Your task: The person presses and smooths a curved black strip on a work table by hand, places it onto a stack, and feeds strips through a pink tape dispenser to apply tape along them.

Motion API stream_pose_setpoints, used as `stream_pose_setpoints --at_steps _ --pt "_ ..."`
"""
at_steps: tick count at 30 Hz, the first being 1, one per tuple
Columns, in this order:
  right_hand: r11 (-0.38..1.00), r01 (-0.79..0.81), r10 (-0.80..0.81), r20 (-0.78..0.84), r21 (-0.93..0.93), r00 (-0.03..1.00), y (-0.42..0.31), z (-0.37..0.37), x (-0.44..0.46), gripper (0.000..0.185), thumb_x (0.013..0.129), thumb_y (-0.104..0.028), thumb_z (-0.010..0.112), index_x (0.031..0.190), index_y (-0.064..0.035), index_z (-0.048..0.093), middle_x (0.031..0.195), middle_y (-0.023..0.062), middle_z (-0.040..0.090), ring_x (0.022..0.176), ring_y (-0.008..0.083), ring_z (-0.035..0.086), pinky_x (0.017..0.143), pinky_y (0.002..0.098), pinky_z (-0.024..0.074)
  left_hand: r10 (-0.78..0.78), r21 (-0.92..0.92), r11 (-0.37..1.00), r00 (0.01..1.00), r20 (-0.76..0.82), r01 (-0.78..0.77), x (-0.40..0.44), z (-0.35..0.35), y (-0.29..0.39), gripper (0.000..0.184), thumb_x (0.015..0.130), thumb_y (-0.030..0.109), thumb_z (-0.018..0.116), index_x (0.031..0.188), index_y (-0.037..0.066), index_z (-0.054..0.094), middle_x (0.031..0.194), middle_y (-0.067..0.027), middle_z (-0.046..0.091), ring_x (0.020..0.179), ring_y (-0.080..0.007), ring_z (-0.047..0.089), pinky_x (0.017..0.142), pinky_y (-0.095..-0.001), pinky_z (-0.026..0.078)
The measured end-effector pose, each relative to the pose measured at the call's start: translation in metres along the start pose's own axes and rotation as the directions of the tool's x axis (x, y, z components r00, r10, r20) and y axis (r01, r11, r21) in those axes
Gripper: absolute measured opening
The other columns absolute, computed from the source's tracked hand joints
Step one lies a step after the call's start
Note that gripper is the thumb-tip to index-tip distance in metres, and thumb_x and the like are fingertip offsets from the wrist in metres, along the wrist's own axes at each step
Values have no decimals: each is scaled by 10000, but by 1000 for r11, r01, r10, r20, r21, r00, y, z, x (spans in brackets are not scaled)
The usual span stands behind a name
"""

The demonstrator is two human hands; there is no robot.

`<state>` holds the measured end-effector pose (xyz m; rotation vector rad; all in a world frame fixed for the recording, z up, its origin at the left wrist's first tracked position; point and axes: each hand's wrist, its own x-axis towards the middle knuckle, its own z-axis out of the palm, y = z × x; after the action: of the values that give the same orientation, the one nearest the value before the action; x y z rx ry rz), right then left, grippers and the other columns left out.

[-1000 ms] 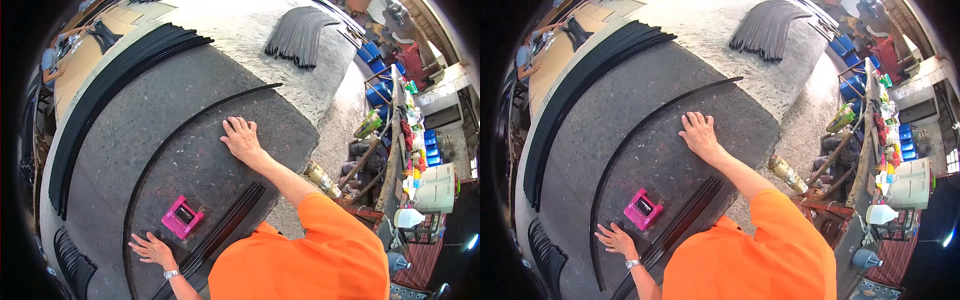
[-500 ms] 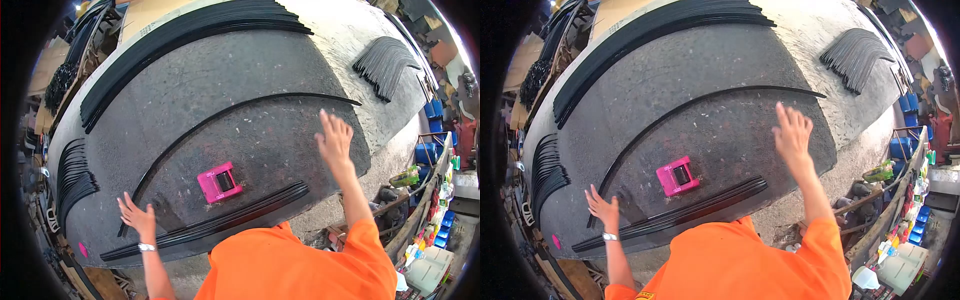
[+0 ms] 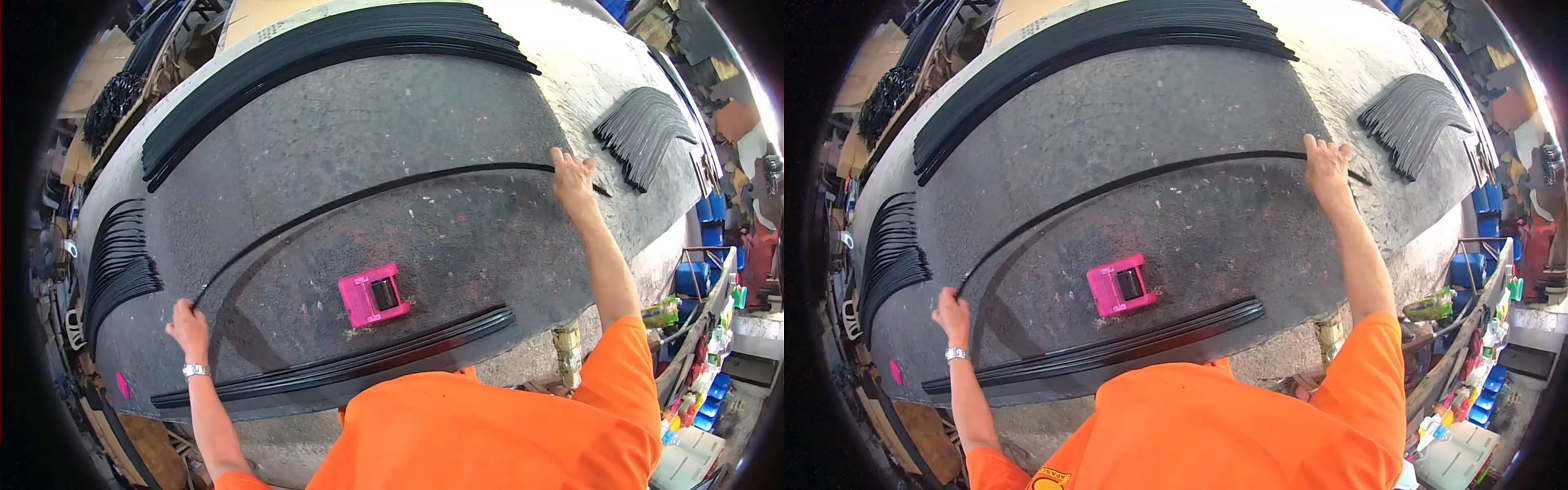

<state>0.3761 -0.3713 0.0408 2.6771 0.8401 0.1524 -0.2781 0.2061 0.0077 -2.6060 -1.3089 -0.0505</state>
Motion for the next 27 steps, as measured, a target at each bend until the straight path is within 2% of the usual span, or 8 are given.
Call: stream_pose_setpoints --at_steps 2,5,6,9,14,15,25,27 --pt "1000 -30 31 -71 4 997 6 -19 -8 470 840 21 627 1276 -136 549 1074 82 716 1100 275 678 982 506 387 36 118 993 975 -220 -10 10 -21 -9 173 916 165 658 1085 152 625 1036 -11 687 1002 -240 675 817 -454 438" --pt "991 -103 118 -197 86 973 11 -50 -27 531 834 -27 676 1333 -150 544 1151 62 699 1104 244 672 973 490 375 -15 281 953 948 -319 110 29 -28 -63 167 947 218 661 1109 184 635 1064 41 690 970 -200 702 741 -406 496" --pt "986 -114 143 -262 123 954 16 -55 -32 541 831 -37 690 1339 -153 543 1159 58 695 1106 237 670 969 488 373 98 376 922 878 -468 98 29 -39 -76 203 961 256 677 1149 188 642 1047 46 700 904 -219 717 683 -393 511" --pt "975 -147 208 -446 168 870 28 -70 -54 599 795 -44 734 1351 -160 547 1126 34 687 1108 218 651 975 457 347 -87 250 938 861 -501 240 32 -56 -133 322 974 304 691 1269 200 612 1227 49 697 1122 -162 690 772 -404 527" --pt "958 -212 284 -563 192 776 38 -91 -86 664 741 -28 773 1355 -157 556 1131 25 686 1121 213 637 988 447 336 -78 252 902 707 -703 350 28 -87 -157 312 1017 335 631 1289 181 627 1272 18 701 1178 -215 661 834 -497 514" --pt "950 -224 309 -560 216 769 36 -98 -93 681 732 -27 776 1361 -159 552 1131 26 687 1124 214 634 989 442 338 -136 183 920 721 -679 346 26 -87 -159 351 1011 306 642 1334 174 603 1319 -15 664 1252 -240 612 975 -523 451" --pt "947 -308 313 -502 96 806 42 -80 -104 677 757 -49 737 1389 -218 567 1141 -16 697 1088 183 643 939 431 369 -71 286 897 747 -661 338 12 -104 -117 380 919 220 699 1286 180 611 1268 -9 670 1155 -276 652 792 -496 502" --pt "957 -265 289 -506 121 813 42 -73 -100 625 797 -48 694 1387 -221 578 1171 -23 704 1115 176 646 928 426 375 -139 211 911 744 -653 356 13 -102 -107 357 912 220 695 1257 175 614 1278 -2 663 1186 -275 630 875 -538 452"
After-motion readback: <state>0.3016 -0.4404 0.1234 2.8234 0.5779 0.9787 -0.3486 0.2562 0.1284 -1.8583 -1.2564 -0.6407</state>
